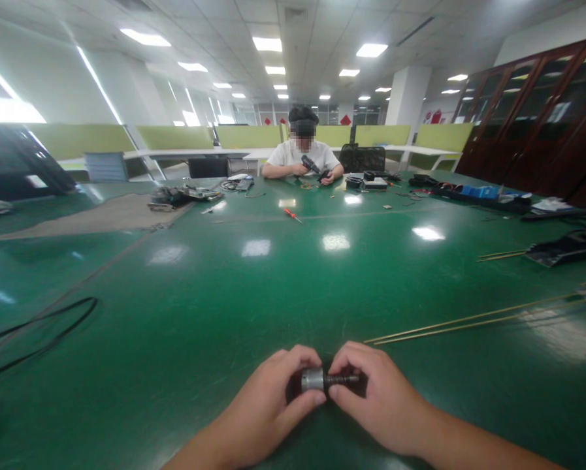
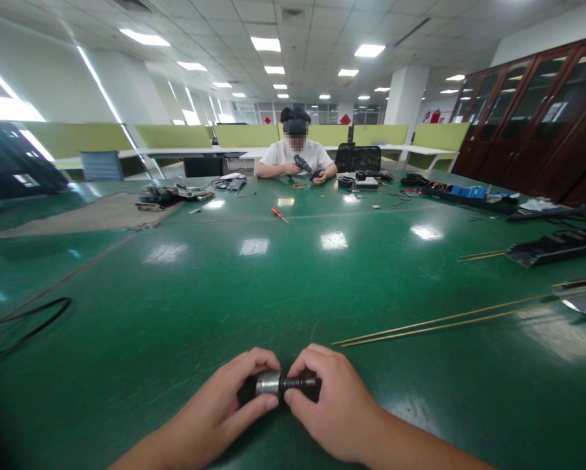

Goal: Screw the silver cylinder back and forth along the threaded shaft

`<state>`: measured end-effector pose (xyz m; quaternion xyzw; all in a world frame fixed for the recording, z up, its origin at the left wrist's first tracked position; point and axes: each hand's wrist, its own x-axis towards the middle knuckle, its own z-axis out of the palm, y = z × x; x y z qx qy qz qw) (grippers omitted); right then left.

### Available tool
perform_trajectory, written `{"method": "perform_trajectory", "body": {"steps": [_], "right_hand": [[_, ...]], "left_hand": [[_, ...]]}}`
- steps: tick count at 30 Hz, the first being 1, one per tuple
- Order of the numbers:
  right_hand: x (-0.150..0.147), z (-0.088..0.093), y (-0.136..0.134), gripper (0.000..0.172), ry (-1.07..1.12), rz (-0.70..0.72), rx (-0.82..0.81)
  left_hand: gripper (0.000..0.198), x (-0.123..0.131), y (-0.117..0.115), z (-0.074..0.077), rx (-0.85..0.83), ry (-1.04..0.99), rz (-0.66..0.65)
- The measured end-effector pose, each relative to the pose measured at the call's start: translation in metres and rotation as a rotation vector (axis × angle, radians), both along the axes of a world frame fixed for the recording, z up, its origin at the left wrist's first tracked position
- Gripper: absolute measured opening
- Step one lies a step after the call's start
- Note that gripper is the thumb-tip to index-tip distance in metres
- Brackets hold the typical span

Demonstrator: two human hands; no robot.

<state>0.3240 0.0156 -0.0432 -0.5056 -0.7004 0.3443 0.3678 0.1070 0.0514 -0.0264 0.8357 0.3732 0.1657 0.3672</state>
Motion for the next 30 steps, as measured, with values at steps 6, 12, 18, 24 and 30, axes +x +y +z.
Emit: {"method": "perform_trajectory", "body": {"steps": [6,12,18,24,30], "right_hand": [[-0.0001,-0.002,-0.0014,0.011,0.004,0.0,0.01],[0.0,-0.0009,-0.0002,0.009,0.009,-0.003,0.006],[0.0007,-0.0028,-0.0008,0.008,0.009,-0.004,0.008],[0.0009,0.0001,-0.0014,0.008,0.002,-0.002,-0.008],[0.0002,0.0005,-0.0014,0.008,-0.006,-0.014,-0.014]], "left_hand": [[0.02,0.0007,0.0004,0.0001,-0.002,-0.012,-0.001],[0.018,0.001,0.0003,0.0024,-0.029,-0.021,0.0],[0.019,0.0006,0.0004,0.0036,-0.029,-0.02,0.005],[0.018,0.001,0.0006,0.0044,-0.02,-0.023,0.004],[0.018,0.0008,0.0001,0.0049,-0.025,-0.027,0.006]]}}
